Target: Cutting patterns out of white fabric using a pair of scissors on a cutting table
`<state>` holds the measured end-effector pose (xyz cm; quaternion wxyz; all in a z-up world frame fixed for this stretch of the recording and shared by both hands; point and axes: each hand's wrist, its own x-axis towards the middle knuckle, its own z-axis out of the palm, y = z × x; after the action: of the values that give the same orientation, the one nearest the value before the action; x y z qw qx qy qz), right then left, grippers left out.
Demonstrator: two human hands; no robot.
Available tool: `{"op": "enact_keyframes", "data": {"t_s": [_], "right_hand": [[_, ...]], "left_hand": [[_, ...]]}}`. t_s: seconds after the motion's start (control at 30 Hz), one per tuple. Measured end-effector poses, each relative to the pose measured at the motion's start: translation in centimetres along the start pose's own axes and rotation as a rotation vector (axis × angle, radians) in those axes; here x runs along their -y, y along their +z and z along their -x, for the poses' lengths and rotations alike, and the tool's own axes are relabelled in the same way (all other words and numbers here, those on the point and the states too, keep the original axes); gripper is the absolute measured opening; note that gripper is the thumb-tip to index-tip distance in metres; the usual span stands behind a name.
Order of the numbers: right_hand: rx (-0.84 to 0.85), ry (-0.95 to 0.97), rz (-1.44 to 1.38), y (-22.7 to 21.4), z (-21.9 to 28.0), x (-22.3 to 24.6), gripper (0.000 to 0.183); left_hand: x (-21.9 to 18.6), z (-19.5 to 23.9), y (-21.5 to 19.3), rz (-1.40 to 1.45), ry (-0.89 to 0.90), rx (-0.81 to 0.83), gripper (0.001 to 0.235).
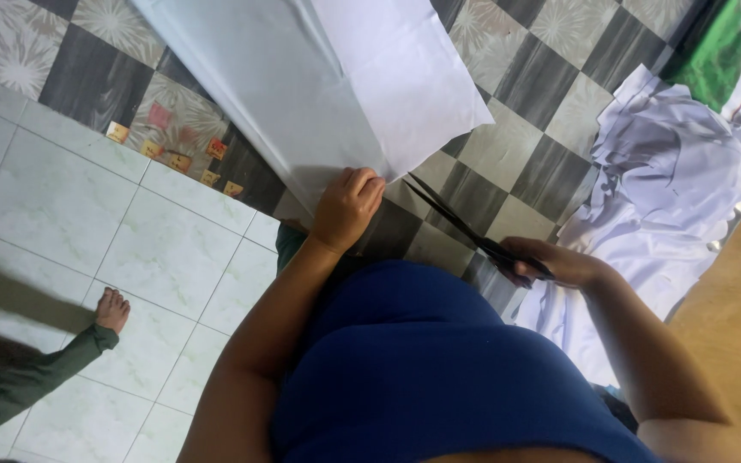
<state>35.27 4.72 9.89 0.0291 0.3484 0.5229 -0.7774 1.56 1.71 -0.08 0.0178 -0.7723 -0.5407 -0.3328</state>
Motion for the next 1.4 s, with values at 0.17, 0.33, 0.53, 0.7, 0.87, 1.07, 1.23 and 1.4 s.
{"op": "enact_keyframes", "data": {"t_s": [0.17,0.33,0.53,0.7,0.87,1.07,1.23,1.4], "right_hand": [[-0.013,-0.040,-0.059,-0.4,-2.2,-0.6,0.046],[0.014,-0.084,0.018,0.0,-4.0,1.5,0.040],[0.030,-0.093,0.058,-0.3,-5.5,1.1,0.037],[0.019,-0.088,0.073,-0.3,-5.7,0.6,0.033],[0.000,-0.078,0.147,-0.3,-5.4,-0.1,0.032],[0.004,-0.150,0.104,0.0,-5.5,-0.9,0.030],[-0.001,-0.178,0.101,1.1,-5.3,-0.5,0.028],[0.000,-0.162,0.013,1.4,-5.5,-1.3,0.033]], "left_hand": [[-0.1,-0.5,-0.6,0.033,0.025,-0.008,0.006],[-0.1,-0.3,-0.6,0.032,0.018,-0.025,0.006],[0.0,0.0,-0.3,0.035,0.019,-0.011,0.008],[-0.1,0.1,-0.3,0.051,0.016,-0.029,0.007],[-0.1,-0.1,-0.5,0.049,0.017,-0.035,0.007],[0.0,0.1,-0.3,0.048,0.017,-0.037,0.007],[-0.3,0.3,-0.3,0.062,0.022,-0.029,0.007],[-0.1,0.0,-0.2,0.054,0.029,-0.037,0.006]]}}
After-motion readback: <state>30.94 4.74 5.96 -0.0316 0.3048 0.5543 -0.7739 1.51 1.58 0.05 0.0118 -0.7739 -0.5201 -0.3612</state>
